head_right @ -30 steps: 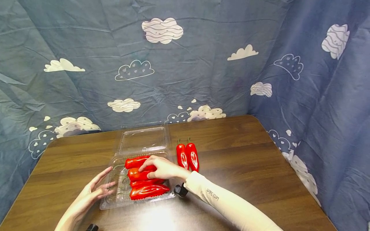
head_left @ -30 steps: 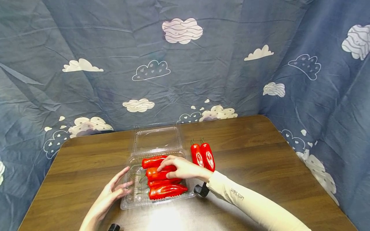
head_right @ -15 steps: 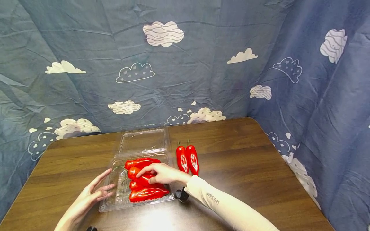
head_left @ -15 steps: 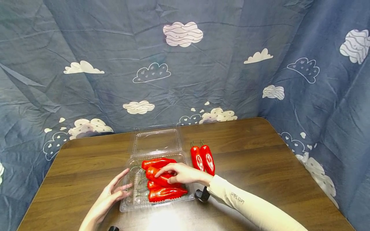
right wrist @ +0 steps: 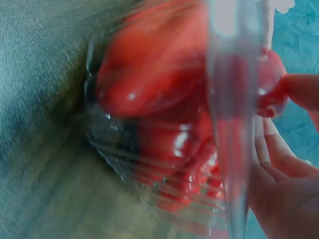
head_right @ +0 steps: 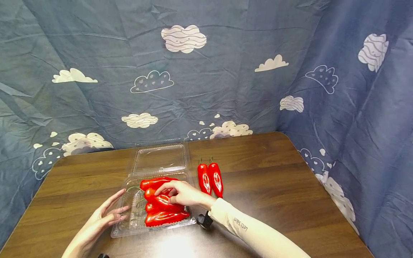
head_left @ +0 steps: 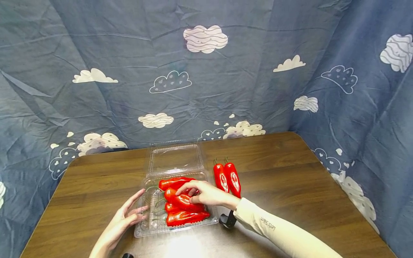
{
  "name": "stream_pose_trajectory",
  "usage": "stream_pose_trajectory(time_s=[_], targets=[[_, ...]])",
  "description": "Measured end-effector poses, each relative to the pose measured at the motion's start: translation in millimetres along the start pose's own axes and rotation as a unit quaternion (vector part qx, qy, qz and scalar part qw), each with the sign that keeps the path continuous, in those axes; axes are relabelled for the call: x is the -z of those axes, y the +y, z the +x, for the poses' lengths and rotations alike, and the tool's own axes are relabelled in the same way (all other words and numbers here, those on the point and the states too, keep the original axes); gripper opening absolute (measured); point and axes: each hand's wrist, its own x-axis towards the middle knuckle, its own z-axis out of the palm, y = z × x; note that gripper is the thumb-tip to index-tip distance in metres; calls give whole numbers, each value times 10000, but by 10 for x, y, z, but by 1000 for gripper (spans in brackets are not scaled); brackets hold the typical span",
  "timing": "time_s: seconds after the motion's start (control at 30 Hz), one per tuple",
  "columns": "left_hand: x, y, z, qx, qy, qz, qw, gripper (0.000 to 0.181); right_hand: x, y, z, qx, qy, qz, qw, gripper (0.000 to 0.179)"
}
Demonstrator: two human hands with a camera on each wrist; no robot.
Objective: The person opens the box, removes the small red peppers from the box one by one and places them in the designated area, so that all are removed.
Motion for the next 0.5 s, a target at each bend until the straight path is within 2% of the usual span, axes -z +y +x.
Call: stream_pose_trajectory(time_s=[0.23, 0.37, 0.5], targets=[[-1, 23, -11, 90, 50, 19, 9999, 64, -29, 18, -7, 4, -442, -142, 9989, 45], [-6, 34, -6, 151, -7, 20, 9999, 64, -34, 28, -20, -20, -459, -219, 9987, 48], [-10, 40, -5, 139, 36, -17, 9999, 65, -15, 16, -41, 26, -387, -80, 9992, 48]])
